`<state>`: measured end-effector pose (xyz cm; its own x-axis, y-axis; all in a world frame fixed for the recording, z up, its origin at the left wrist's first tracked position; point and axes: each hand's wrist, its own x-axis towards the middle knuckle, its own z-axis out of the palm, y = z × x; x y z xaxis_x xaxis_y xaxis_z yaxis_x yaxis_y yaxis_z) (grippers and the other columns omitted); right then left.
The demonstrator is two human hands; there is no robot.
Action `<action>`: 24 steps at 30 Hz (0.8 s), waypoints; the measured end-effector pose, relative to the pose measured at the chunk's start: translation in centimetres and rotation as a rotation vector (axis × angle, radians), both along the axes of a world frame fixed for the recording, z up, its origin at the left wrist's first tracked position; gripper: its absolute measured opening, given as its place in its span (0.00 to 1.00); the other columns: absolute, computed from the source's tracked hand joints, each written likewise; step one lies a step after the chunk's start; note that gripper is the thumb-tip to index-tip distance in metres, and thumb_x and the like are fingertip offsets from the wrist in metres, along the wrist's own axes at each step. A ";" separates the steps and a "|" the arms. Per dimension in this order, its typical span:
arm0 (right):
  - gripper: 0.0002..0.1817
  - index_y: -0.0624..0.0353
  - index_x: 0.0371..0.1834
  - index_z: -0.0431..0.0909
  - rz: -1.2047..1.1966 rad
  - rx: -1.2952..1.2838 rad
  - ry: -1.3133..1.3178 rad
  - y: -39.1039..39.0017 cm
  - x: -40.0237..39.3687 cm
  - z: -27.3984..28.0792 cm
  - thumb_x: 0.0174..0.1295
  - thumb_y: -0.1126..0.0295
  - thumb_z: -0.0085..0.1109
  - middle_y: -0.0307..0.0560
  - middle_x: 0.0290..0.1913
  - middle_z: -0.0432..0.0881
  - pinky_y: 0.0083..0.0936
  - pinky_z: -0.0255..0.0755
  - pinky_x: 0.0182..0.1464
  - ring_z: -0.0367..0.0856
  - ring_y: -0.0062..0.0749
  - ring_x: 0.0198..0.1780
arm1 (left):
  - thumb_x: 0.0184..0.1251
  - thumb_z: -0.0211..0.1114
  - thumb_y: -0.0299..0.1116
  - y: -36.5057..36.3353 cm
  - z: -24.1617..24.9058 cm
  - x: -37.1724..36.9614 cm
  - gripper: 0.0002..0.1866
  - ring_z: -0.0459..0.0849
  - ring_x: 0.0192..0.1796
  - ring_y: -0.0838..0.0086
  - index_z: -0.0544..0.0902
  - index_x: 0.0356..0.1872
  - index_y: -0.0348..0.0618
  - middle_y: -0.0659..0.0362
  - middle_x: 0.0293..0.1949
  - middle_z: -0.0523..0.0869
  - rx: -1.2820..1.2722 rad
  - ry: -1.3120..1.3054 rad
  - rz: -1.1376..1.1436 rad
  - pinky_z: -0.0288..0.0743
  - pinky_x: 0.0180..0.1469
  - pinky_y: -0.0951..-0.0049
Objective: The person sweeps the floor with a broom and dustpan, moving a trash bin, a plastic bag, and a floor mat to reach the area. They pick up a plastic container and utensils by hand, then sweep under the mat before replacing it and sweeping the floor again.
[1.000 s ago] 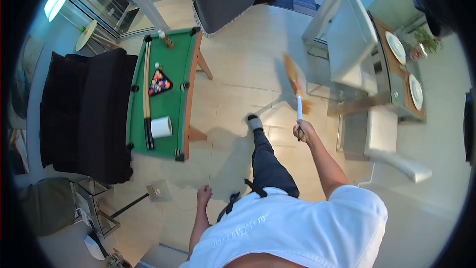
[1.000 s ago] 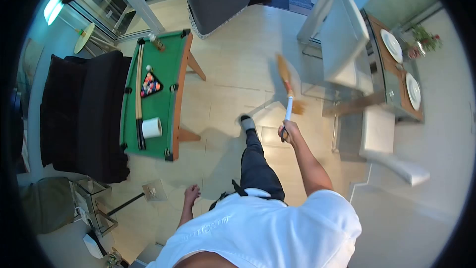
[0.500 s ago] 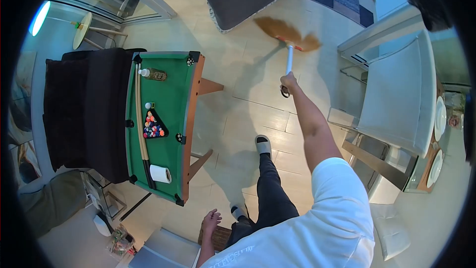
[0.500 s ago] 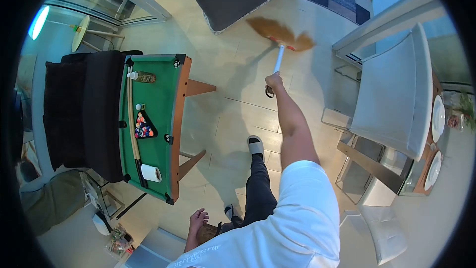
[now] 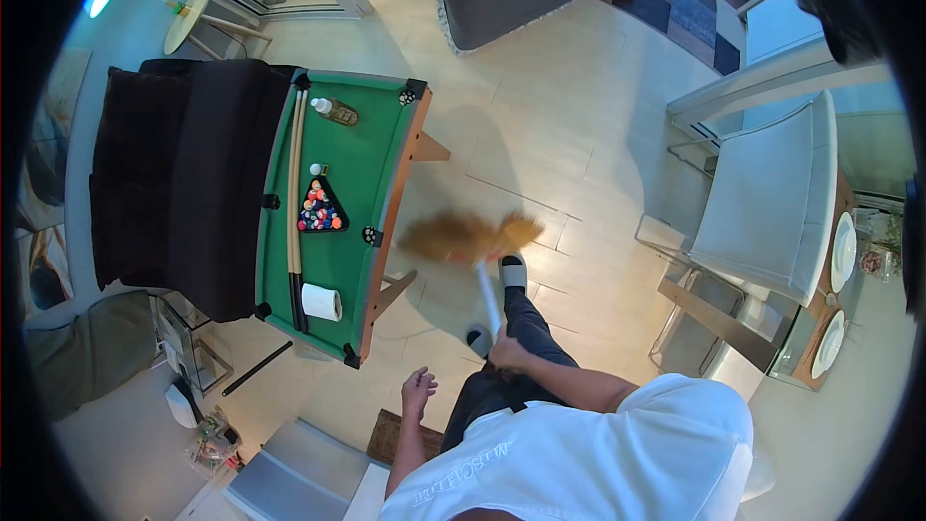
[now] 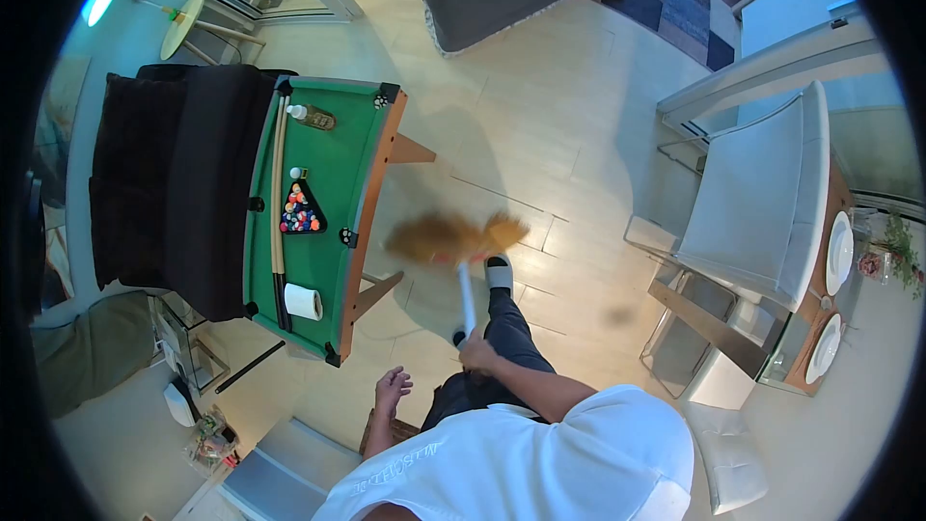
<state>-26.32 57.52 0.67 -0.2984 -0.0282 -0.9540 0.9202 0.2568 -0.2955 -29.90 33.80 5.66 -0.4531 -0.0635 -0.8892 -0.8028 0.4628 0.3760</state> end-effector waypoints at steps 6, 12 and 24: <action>0.06 0.62 0.28 0.68 -0.576 -0.401 -0.235 4.4 -2.1 -0.1 0.52 0.71 0.51 0.39 0.16 0.66 0.18 0.61 0.13 0.65 0.22 0.13 | 0.56 0.55 0.31 -3.2 -1.3 2.8 0.20 0.80 0.31 0.75 0.70 0.50 0.36 0.56 0.34 0.79 -0.012 -0.055 -0.015 0.74 0.30 0.79; 0.26 0.63 0.58 0.57 -0.328 -0.057 0.111 17.3 -0.3 18.7 0.54 0.73 0.47 0.42 0.13 0.66 0.22 0.62 0.11 0.67 0.24 0.11 | 0.54 0.54 0.30 -7.6 -4.2 2.1 0.17 0.78 0.25 0.76 0.72 0.47 0.34 0.56 0.29 0.79 -0.044 -0.034 0.026 0.72 0.23 0.80; 0.06 0.59 0.25 0.58 -0.902 -0.414 -0.057 25.3 -32.4 0.0 0.57 0.71 0.40 0.34 0.12 0.62 0.15 0.62 0.11 0.63 0.17 0.11 | 0.57 0.51 0.31 -0.2 -5.6 -7.9 0.10 0.78 0.23 0.76 0.76 0.35 0.36 0.58 0.25 0.78 -0.030 0.134 0.325 0.72 0.22 0.79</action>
<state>-58.71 82.86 0.71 -0.3266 -0.1475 -0.9336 0.7357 -0.6597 -0.1532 -37.84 33.57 0.04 -0.5170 -0.2492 -0.8189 -0.8547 0.2033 0.4777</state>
